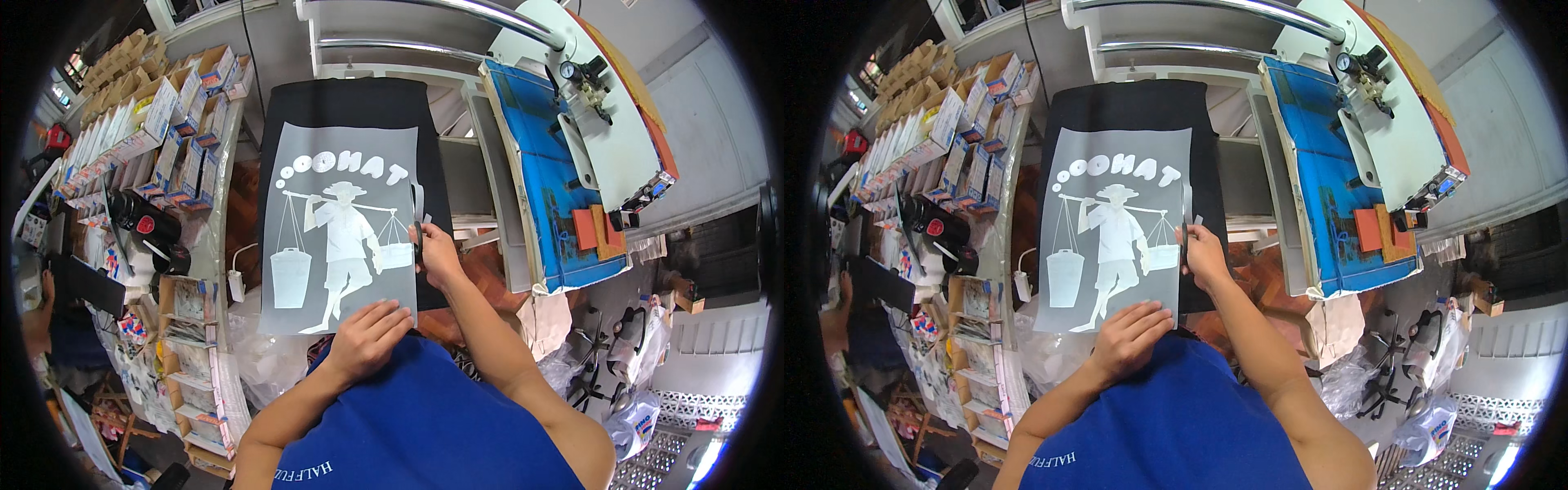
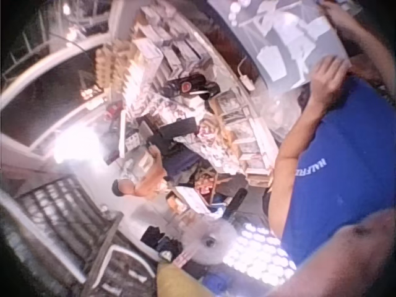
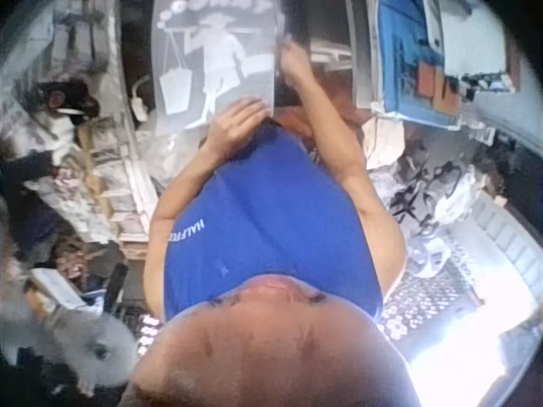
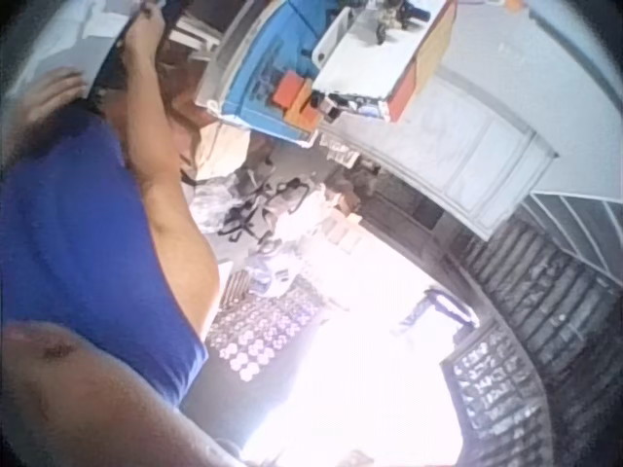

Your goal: The person places a black t-shirt on a heat press, aligns a printed transfer sheet, and operates the press to apply the design. They then remove the t-shirt, place it on a table, and repeat the process with another shirt.

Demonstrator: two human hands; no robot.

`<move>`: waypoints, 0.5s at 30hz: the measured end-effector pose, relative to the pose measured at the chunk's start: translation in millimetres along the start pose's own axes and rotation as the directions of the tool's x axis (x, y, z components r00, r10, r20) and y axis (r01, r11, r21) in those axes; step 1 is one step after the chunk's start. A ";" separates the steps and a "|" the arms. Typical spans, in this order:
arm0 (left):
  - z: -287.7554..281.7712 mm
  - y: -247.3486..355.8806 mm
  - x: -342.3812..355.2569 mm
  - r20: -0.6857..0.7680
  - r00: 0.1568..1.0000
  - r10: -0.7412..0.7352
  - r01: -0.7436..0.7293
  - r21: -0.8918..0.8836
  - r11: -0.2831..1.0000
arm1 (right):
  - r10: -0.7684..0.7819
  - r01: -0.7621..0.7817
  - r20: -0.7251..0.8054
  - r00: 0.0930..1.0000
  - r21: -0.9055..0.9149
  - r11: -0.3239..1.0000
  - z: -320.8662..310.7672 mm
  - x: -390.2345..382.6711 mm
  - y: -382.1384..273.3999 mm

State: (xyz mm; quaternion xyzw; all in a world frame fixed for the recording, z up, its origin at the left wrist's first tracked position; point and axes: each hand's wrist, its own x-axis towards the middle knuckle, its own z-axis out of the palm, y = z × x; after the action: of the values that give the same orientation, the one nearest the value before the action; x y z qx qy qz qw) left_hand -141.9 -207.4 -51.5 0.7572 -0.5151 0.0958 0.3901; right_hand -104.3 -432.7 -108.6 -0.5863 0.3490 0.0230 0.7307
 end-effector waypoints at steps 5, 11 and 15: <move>0.3 1.7 -3.9 -0.003 1.000 -0.003 0.003 -0.012 1.000 | -0.004 0.004 -0.030 1.000 -0.006 1.000 5.7 3.7 -5.1; -0.2 1.8 -3.2 0.000 1.000 0.007 -0.007 -0.017 1.000 | -0.011 0.011 -0.022 1.000 0.007 1.000 3.1 9.4 -6.4; -0.2 6.6 -12.0 0.010 1.000 0.007 -0.006 -0.018 1.000 | 0.002 -0.002 -0.009 1.000 -0.008 1.000 -0.2 2.8 -0.3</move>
State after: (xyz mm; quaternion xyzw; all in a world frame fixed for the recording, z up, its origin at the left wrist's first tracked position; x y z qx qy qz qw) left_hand -152.9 -199.9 -54.7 0.7526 -0.5204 0.0886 0.3937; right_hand -102.1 -434.1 -109.8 -0.5890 0.3527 0.0224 0.7267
